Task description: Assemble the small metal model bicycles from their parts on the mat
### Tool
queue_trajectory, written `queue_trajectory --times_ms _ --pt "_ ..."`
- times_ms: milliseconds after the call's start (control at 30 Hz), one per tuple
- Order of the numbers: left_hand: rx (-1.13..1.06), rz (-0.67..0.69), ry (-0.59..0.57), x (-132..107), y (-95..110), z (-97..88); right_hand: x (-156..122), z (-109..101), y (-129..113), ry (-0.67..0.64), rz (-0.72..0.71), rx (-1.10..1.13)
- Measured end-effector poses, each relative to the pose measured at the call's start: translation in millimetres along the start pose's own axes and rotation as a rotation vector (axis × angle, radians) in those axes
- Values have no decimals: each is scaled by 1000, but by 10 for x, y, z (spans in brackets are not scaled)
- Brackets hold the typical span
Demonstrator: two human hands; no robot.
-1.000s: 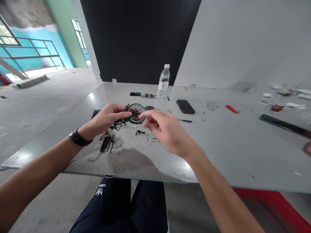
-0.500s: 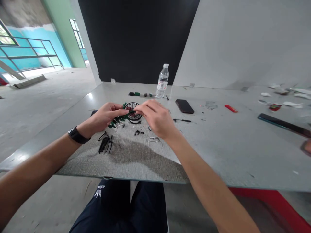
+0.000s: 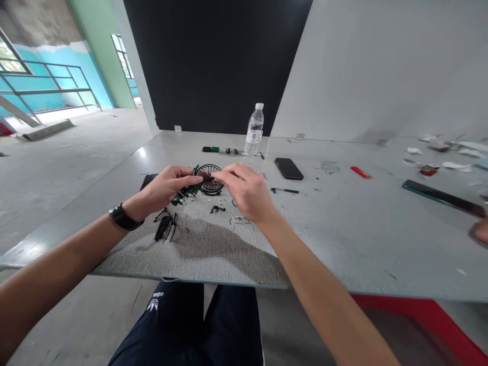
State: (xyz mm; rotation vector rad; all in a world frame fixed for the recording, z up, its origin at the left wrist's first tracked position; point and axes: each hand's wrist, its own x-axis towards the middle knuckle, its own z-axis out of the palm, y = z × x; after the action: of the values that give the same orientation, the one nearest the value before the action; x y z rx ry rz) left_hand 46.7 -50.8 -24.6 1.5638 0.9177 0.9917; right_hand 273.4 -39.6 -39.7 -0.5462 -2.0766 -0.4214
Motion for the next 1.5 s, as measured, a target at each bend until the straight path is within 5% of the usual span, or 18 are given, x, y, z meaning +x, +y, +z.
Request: queue_trajectory --times_ms 700,1500 --pt "-47 4 0 -8 -48 -5 7 -19 -55 84 -40 -54" --pt "-59 25 -23 10 -124 -17 38 -67 -77 -198 6 198"
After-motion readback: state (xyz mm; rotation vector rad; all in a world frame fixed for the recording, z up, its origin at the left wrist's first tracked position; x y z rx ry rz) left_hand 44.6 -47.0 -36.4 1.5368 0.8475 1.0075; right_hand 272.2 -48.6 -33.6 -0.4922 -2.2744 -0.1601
